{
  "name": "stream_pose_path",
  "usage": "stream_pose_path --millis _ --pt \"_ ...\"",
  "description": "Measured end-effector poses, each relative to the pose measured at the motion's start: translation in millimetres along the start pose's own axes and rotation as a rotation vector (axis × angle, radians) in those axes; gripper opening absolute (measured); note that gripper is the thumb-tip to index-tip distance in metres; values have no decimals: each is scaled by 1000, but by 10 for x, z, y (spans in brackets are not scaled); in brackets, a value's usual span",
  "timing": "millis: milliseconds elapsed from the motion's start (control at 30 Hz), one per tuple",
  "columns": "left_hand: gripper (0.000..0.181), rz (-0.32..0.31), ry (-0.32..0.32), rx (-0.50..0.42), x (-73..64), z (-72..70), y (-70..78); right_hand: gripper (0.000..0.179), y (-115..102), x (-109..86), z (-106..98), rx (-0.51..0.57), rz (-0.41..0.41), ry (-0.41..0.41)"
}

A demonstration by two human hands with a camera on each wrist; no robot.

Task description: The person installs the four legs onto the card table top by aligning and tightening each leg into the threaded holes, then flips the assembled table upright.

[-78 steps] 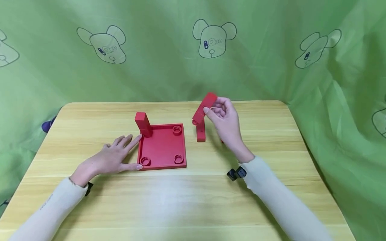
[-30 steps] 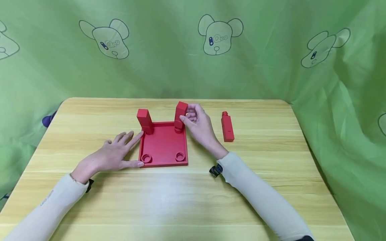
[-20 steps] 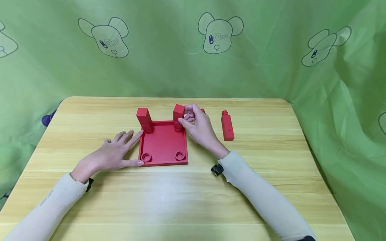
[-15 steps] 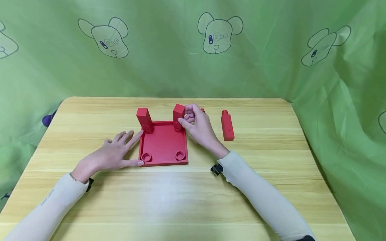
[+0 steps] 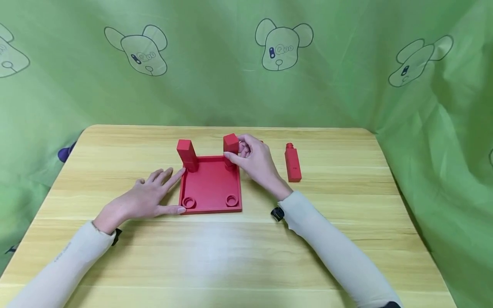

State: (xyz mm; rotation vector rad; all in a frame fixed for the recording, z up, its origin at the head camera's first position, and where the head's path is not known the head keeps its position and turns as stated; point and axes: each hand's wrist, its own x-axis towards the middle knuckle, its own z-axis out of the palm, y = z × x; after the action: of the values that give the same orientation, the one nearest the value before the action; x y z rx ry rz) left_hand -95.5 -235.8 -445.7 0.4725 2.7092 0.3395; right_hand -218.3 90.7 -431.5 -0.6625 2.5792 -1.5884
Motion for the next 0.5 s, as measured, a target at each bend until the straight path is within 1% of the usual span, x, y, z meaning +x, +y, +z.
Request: stream_pose_path --millis 67,133,267,367,500 --pt "114 2 -1 5 4 1 -5 44 3 5 -3 27 11 3" --pt "114 3 -3 6 8 4 -11 40 6 9 -8 22 0 4" --pt "114 2 -4 7 13 7 -15 37 28 20 -27 -53 -47 14" --pt "114 6 -1 4 15 8 -16 34 40 24 -43 -107 -68 14" --pt "114 5 -1 3 19 7 -24 30 21 23 -46 -125 -68 -25"
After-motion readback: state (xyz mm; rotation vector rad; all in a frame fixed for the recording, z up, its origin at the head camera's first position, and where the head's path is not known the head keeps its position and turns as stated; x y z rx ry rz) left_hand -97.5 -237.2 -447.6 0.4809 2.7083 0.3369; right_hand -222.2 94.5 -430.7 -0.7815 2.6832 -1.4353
